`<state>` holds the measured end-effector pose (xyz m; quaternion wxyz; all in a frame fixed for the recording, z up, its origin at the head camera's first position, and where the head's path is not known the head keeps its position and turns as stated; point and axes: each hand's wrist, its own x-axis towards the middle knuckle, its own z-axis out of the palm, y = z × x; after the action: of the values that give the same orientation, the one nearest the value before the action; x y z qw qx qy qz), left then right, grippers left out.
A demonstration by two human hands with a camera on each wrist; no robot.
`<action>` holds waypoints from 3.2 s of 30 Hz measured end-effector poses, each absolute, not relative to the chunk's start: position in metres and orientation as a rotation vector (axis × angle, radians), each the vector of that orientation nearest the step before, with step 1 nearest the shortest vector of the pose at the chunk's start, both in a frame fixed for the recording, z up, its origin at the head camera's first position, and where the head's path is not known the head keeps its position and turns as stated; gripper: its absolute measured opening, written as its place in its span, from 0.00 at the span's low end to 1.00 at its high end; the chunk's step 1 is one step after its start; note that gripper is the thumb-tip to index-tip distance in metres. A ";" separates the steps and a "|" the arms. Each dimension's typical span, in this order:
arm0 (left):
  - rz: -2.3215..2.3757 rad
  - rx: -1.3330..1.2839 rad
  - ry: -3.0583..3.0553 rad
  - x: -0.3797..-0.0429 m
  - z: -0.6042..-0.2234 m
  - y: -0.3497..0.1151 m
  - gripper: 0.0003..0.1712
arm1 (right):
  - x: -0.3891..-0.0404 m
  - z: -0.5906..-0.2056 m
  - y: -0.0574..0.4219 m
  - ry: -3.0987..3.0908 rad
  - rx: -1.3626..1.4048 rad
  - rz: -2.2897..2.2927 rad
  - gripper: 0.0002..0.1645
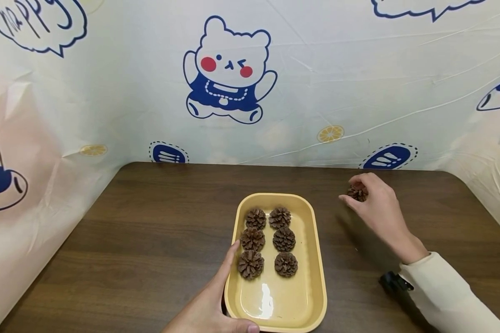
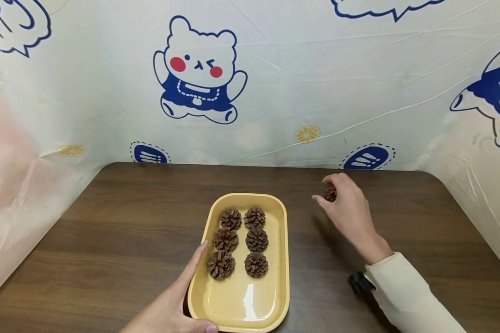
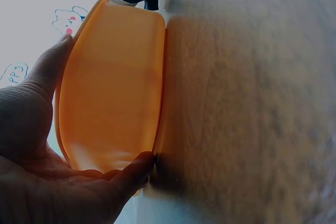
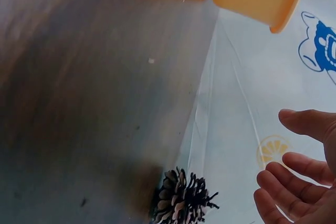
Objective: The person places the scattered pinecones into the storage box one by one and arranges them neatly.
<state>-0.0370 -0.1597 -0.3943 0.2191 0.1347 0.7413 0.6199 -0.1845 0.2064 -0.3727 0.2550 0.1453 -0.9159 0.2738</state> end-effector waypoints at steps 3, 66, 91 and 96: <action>1.720 0.371 2.045 -0.037 -0.395 -0.160 0.79 | -0.187 -0.373 0.210 -2.503 0.369 0.748 0.21; 1.746 0.352 1.988 -0.037 -0.395 -0.160 0.79 | -0.223 -0.375 0.249 -2.881 0.353 0.653 0.21; 1.743 0.350 1.979 -0.037 -0.395 -0.160 0.79 | -0.215 -0.364 0.244 -3.006 0.359 0.699 0.17; 1.740 0.351 1.987 -0.037 -0.395 -0.160 0.79 | -0.210 -0.362 0.242 -2.969 0.401 0.698 0.16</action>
<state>-0.0374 -0.1600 -0.3954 0.2365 0.1279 0.7245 0.6346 -0.2104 0.2415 -0.3624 0.0330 0.1304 -0.9646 0.2267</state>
